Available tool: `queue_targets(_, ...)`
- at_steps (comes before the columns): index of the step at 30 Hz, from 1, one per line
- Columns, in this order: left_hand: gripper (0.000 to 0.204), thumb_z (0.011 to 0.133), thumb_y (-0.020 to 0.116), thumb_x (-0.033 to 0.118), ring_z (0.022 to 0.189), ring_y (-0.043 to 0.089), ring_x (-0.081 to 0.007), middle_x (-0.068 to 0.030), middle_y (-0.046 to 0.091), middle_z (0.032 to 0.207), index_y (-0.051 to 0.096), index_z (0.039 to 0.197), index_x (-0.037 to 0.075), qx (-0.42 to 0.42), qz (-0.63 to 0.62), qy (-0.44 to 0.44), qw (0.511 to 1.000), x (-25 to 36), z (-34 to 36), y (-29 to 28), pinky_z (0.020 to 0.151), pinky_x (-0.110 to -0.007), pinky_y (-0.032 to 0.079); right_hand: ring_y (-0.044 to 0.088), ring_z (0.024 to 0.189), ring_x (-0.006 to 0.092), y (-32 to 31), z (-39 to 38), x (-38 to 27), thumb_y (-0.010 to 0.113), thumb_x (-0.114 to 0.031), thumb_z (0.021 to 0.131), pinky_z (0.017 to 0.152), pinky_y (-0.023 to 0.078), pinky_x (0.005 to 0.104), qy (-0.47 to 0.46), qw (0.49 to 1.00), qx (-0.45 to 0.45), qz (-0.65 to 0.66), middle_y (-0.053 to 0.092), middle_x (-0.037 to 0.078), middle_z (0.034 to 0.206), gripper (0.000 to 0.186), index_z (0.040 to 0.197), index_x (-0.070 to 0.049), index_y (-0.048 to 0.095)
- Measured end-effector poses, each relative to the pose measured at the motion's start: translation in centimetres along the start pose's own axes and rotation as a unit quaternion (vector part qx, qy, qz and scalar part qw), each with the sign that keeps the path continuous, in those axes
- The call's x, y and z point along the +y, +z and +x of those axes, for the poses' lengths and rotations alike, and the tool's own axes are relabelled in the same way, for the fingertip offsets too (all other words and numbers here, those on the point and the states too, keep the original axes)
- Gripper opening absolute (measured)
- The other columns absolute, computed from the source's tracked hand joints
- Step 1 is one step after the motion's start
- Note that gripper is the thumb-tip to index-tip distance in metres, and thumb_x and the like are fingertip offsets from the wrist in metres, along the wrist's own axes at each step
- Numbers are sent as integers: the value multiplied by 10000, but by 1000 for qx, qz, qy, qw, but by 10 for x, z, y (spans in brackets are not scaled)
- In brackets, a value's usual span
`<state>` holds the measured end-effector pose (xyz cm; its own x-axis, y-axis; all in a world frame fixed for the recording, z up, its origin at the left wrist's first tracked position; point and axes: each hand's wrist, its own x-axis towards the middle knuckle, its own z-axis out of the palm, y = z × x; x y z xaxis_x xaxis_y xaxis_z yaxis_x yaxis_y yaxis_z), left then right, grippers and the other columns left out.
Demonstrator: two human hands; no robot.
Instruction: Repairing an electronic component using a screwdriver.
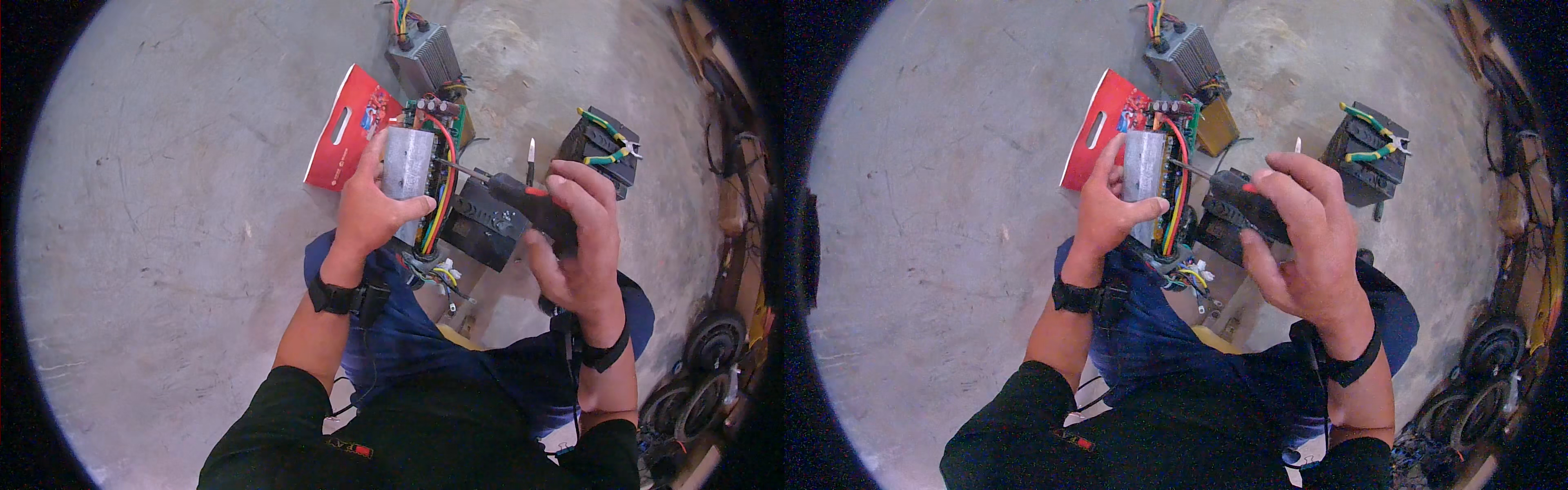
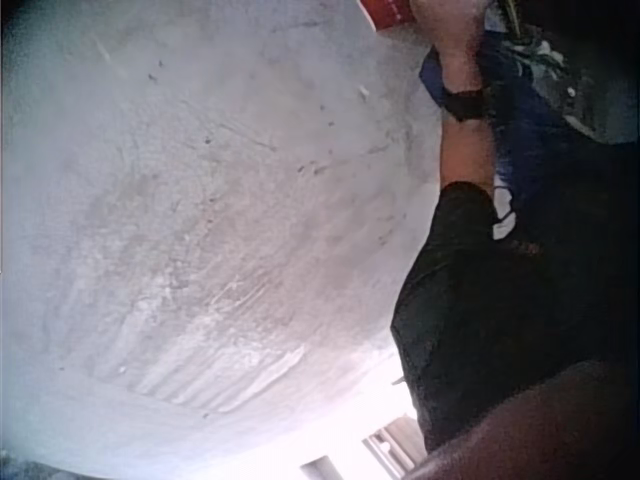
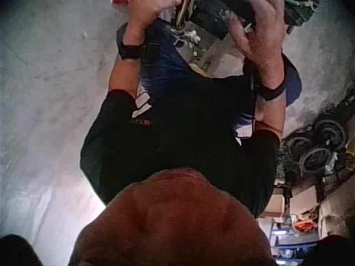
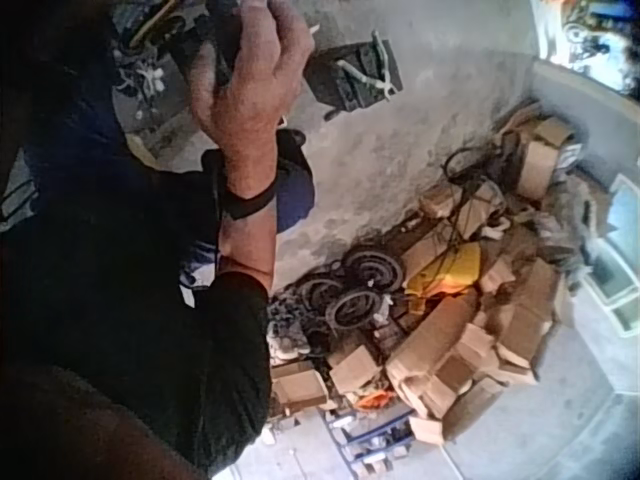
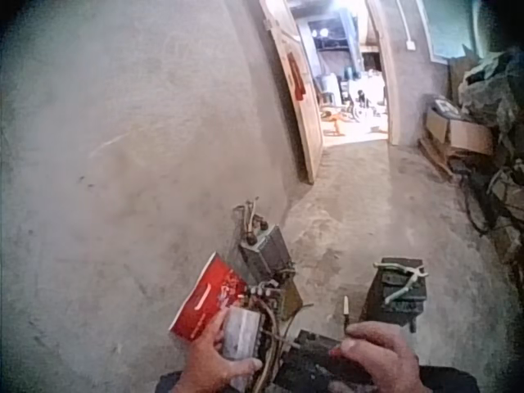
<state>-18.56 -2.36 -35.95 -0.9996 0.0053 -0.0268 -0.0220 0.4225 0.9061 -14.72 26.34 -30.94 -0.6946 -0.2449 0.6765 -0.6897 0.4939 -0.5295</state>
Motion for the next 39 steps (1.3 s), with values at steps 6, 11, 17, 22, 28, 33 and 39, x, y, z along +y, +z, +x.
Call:
queue_targets(6,1132,603,944,182,1217,666,-305,-231,634,1378,382,1580,72,-1,9,9,1000,1,-1,0,1047,-410,513,674,1004,403,-1,-10,6,800,-40,777,852,573,438,47,998,-36,30,612,247,1261,593,1318,-35,557)
queue_targets(11,1129,613,932,144,1126,682,-265,-196,672,1216,357,1576,15,-2,6,16,1000,1,1,2,986,-383,526,680,1013,404,-2,-3,6,832,-99,799,827,579,435,-33,999,9,-42,640,243,1220,599,1326,-28,557)
queue_targets(17,1141,602,944,163,1221,664,-302,-233,625,1390,371,1583,60,-9,-7,-2,1000,1,0,0,1044,-405,516,675,1035,415,-6,-13,6,798,-81,804,843,580,439,57,994,-77,58,622,248,1254,571,1326,-25,574)
queue_targets(22,1116,608,926,122,1085,688,-246,-158,672,1174,372,1572,19,-6,-7,23,1000,-3,1,1,952,-371,537,695,979,394,-2,-2,-2,776,-85,829,844,580,427,-11,1000,23,4,655,229,1204,541,1330,-29,579)
queue_targets(28,1099,624,903,65,1018,705,-208,-136,698,1111,362,1579,18,-30,-75,-3,997,-7,3,-2,891,-341,556,671,1035,387,-1,-9,1,741,-23,769,843,576,436,32,997,-43,62,638,217,1228,584,1331,-44,583)
queue_targets(33,1097,635,905,53,1114,683,-242,-179,669,1266,351,1580,-2,-62,-127,-49,989,-1,5,0,954,-367,548,677,971,380,4,-7,1,755,-45,791,813,572,427,16,999,5,28,644,203,1203,566,1330,-43,582)
queue_targets(39,1065,656,888,16,1062,700,-220,-166,691,1210,343,1569,-35,-71,-134,-65,986,-4,6,0,914,-330,559,686,985,377,2,-6,-1,722,-1,770,822,575,418,17,999,-15,33,640,216,1202,610,1355,-39,554)
